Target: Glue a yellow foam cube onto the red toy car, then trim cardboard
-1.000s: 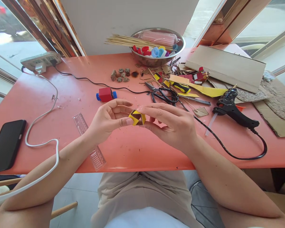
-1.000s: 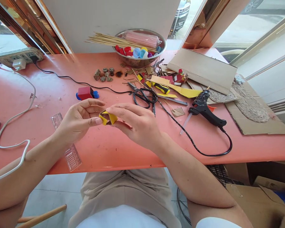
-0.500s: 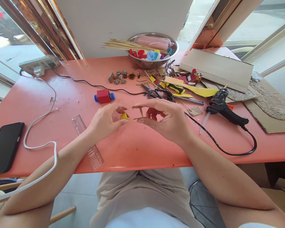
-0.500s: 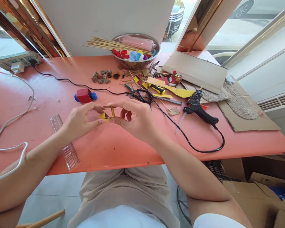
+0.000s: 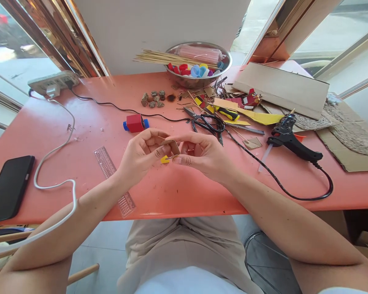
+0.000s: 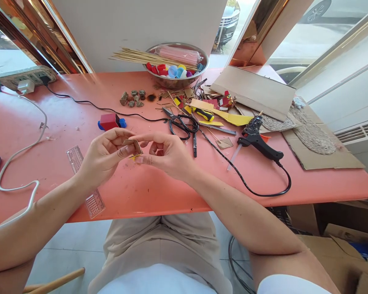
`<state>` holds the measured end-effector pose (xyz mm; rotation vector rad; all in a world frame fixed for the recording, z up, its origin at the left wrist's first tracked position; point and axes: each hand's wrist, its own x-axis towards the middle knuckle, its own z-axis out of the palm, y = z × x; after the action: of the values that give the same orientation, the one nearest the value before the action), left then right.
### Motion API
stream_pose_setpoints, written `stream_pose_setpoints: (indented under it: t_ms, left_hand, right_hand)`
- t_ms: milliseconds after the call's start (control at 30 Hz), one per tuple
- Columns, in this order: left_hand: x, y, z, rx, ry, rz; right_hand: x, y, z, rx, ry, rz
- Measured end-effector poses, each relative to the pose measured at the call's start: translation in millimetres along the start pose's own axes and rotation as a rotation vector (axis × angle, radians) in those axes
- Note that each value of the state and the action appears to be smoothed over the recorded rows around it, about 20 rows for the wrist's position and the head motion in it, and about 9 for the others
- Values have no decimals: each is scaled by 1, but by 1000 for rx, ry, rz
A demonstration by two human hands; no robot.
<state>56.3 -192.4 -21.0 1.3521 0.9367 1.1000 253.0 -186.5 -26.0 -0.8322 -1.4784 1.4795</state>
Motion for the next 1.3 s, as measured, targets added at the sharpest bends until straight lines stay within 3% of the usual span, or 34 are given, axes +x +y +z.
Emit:
stream_pose_setpoints:
  t_ms: [133, 300, 433, 667, 867, 1067, 1300]
  left_hand:
    - [0, 0, 3, -45, 89, -53]
    - [-1, 0, 5, 76, 164, 5]
    - [-3, 2, 10, 120, 153, 67]
    - [-2, -1, 10, 172, 103, 0]
    - [-5, -5, 6, 358, 202, 187]
    - [-9, -2, 3, 523, 172, 399]
    - [-11, -4, 6, 471, 181, 319]
  right_hand:
    - [-2, -3, 1, 11, -31, 19]
    - [-4, -10, 4, 31, 25, 84]
    - [-3, -8, 9, 86, 105, 140]
    - [0, 0, 13, 186, 174, 146]
    - [1, -2, 9, 258, 35, 136]
    - [0, -8, 5, 171, -15, 144]
    - [-3, -12, 6, 109, 17, 140]
